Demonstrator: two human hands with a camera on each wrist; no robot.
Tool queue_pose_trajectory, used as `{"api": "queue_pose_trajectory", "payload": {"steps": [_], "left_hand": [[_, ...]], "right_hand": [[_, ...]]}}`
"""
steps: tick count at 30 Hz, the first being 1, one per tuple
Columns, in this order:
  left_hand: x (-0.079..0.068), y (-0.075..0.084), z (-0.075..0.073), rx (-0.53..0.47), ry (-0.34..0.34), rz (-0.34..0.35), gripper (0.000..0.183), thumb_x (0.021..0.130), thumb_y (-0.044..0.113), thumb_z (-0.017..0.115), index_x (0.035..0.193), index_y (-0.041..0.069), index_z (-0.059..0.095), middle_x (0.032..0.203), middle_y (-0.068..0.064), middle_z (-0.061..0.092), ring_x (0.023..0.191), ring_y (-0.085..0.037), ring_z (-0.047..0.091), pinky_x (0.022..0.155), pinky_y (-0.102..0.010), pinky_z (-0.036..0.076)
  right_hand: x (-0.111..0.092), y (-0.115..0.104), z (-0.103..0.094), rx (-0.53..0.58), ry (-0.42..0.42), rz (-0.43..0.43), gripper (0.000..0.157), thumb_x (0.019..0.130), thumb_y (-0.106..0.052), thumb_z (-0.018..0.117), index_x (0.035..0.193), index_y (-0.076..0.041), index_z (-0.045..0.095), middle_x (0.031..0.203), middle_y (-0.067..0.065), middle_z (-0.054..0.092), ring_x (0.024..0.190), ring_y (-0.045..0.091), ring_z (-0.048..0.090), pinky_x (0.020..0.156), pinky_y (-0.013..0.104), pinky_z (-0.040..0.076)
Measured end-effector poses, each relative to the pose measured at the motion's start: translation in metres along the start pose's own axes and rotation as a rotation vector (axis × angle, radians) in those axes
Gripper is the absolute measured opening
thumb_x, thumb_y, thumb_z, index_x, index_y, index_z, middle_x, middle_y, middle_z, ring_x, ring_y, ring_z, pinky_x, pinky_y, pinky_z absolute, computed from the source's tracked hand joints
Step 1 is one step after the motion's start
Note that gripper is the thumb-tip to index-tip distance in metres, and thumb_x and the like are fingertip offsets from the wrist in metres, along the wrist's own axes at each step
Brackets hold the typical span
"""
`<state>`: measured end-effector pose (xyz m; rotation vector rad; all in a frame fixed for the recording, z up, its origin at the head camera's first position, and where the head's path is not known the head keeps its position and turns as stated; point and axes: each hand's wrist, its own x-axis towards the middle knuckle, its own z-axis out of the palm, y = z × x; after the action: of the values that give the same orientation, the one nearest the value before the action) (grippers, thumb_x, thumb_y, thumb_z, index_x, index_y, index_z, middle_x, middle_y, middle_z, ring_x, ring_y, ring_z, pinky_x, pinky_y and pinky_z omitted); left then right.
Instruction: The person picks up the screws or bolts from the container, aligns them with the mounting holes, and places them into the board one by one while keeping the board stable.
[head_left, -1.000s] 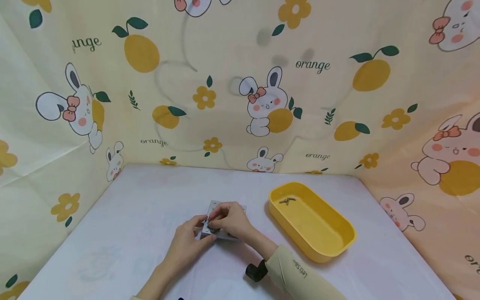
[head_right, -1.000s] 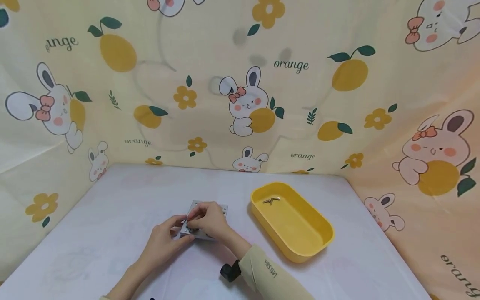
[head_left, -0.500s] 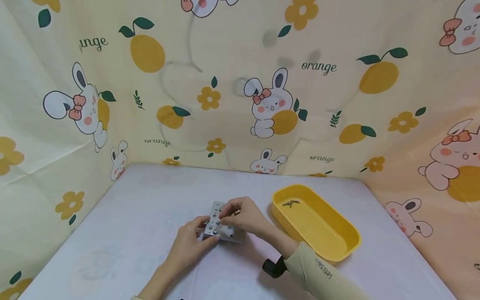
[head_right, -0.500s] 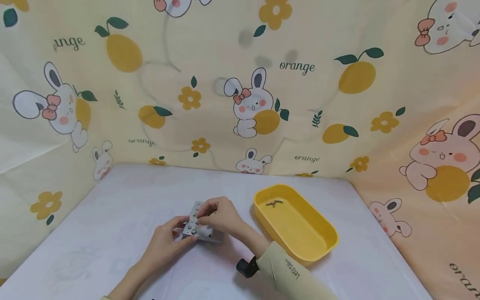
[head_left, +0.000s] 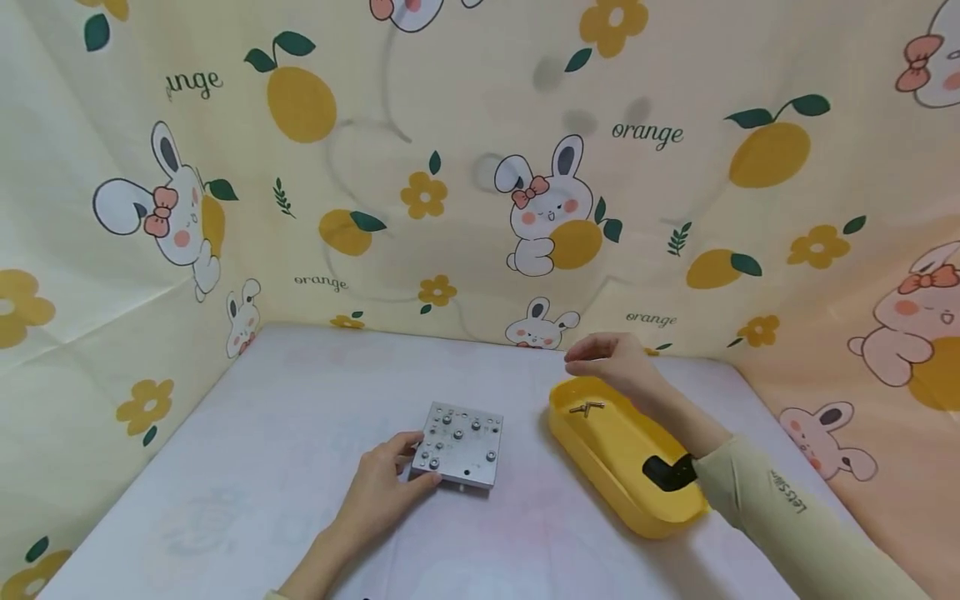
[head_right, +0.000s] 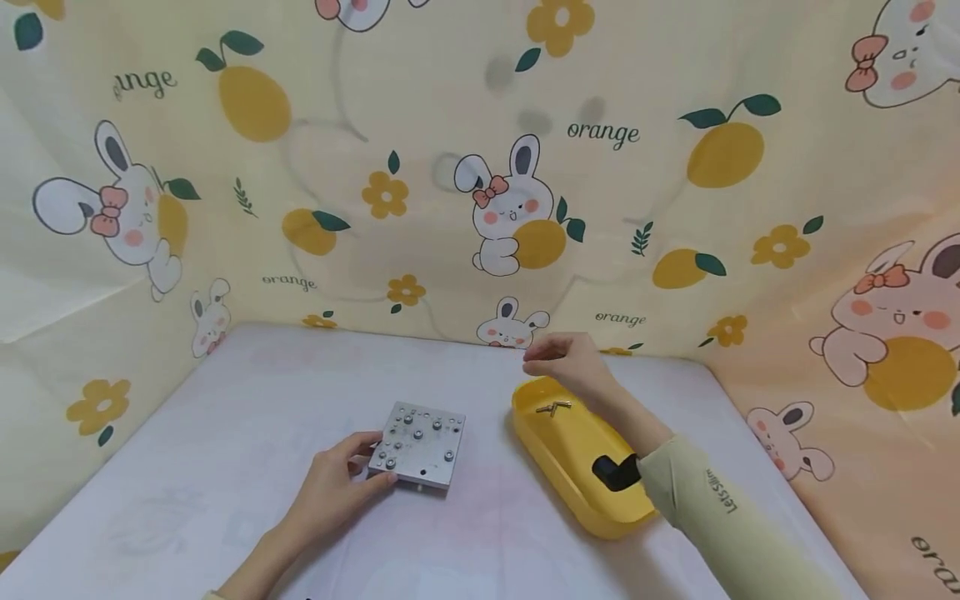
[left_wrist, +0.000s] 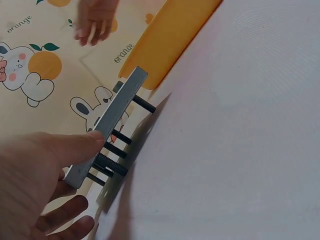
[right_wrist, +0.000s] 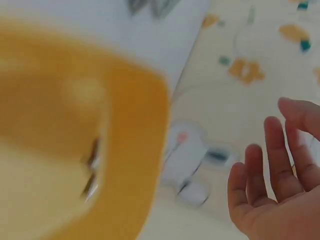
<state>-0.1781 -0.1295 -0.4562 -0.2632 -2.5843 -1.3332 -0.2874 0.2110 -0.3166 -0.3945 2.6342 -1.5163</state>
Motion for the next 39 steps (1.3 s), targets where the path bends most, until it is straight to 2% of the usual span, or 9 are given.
{"api": "queue_pose_trajectory", "payload": {"steps": [4, 6, 8, 12, 17, 22, 27, 33, 39], "left_hand": [[0.0, 0.0, 0.0, 0.01, 0.006, -0.008, 0.06, 0.078, 0.028, 0.085, 0.129, 0.007, 0.06, 0.111, -0.005, 0.068, 0.098, -0.02, 0.065, 0.086, -0.042, 0.053], [0.0, 0.001, 0.001, 0.008, 0.007, -0.011, 0.061, 0.078, 0.028, 0.085, 0.129, 0.007, 0.06, 0.11, -0.005, 0.068, 0.099, -0.02, 0.065, 0.086, -0.041, 0.054], [0.0, 0.001, 0.001, 0.005, 0.007, -0.009, 0.06, 0.078, 0.028, 0.085, 0.129, 0.007, 0.06, 0.11, -0.005, 0.068, 0.099, -0.02, 0.064, 0.087, -0.042, 0.053], [0.001, 0.001, 0.0, 0.004, 0.011, -0.004, 0.06, 0.078, 0.029, 0.085, 0.128, 0.007, 0.061, 0.11, -0.005, 0.068, 0.098, -0.019, 0.064, 0.086, -0.042, 0.054], [0.001, 0.0, 0.0, -0.005, 0.004, 0.005, 0.059, 0.079, 0.029, 0.085, 0.128, 0.007, 0.061, 0.111, -0.005, 0.068, 0.098, -0.019, 0.065, 0.086, -0.042, 0.054], [0.001, -0.001, 0.001, 0.001, 0.007, 0.009, 0.059, 0.079, 0.028, 0.085, 0.128, 0.007, 0.061, 0.109, -0.004, 0.068, 0.097, -0.018, 0.064, 0.086, -0.041, 0.054], [0.001, 0.0, 0.002, 0.007, 0.001, 0.015, 0.059, 0.079, 0.028, 0.084, 0.128, 0.006, 0.06, 0.108, -0.004, 0.068, 0.097, -0.018, 0.064, 0.086, -0.04, 0.054], [0.001, 0.002, 0.001, 0.015, 0.005, 0.008, 0.059, 0.078, 0.027, 0.084, 0.128, 0.006, 0.06, 0.108, -0.004, 0.069, 0.096, -0.018, 0.064, 0.085, -0.041, 0.054], [0.001, 0.001, 0.001, 0.001, 0.002, 0.013, 0.059, 0.079, 0.026, 0.084, 0.128, 0.006, 0.06, 0.108, -0.005, 0.069, 0.095, -0.017, 0.065, 0.086, -0.042, 0.053]], "right_hand": [[0.002, 0.027, -0.023, 0.006, 0.046, 0.08, 0.028, 0.087, -0.021, 0.078, 0.106, -0.001, 0.071, 0.101, 0.008, 0.071, 0.094, 0.026, 0.06, 0.085, 0.03, 0.048], [0.0, 0.036, -0.03, -0.006, 0.041, 0.114, 0.03, 0.088, -0.021, 0.077, 0.108, 0.0, 0.07, 0.1, 0.007, 0.072, 0.094, 0.025, 0.059, 0.084, 0.03, 0.048], [-0.002, 0.044, -0.034, -0.004, 0.026, 0.137, 0.031, 0.087, -0.02, 0.077, 0.109, 0.001, 0.07, 0.1, 0.006, 0.072, 0.093, 0.023, 0.062, 0.081, 0.03, 0.05], [-0.002, 0.056, -0.039, 0.039, -0.039, 0.128, 0.032, 0.088, -0.013, 0.075, 0.112, 0.007, 0.067, 0.104, 0.013, 0.072, 0.091, 0.02, 0.067, 0.074, 0.029, 0.053], [0.003, 0.071, -0.036, 0.076, -0.105, 0.158, 0.031, 0.088, -0.007, 0.075, 0.112, 0.01, 0.066, 0.108, 0.021, 0.069, 0.089, 0.025, 0.068, 0.075, 0.035, 0.056], [0.007, 0.085, -0.027, 0.061, -0.132, 0.165, 0.028, 0.087, -0.002, 0.073, 0.111, 0.011, 0.066, 0.106, 0.024, 0.069, 0.093, 0.034, 0.066, 0.079, 0.042, 0.056], [0.012, 0.095, -0.022, 0.052, -0.128, 0.156, 0.027, 0.086, 0.0, 0.074, 0.108, 0.012, 0.066, 0.1, 0.022, 0.07, 0.088, 0.032, 0.067, 0.074, 0.04, 0.057], [0.019, 0.107, -0.021, 0.04, -0.133, 0.146, 0.025, 0.084, 0.002, 0.075, 0.106, 0.013, 0.066, 0.094, 0.02, 0.071, 0.081, 0.03, 0.068, 0.074, 0.043, 0.057], [0.024, 0.118, -0.017, 0.034, -0.18, 0.088, 0.025, 0.082, 0.007, 0.074, 0.104, 0.015, 0.066, 0.096, 0.024, 0.07, 0.077, 0.026, 0.07, 0.07, 0.04, 0.058]]}}
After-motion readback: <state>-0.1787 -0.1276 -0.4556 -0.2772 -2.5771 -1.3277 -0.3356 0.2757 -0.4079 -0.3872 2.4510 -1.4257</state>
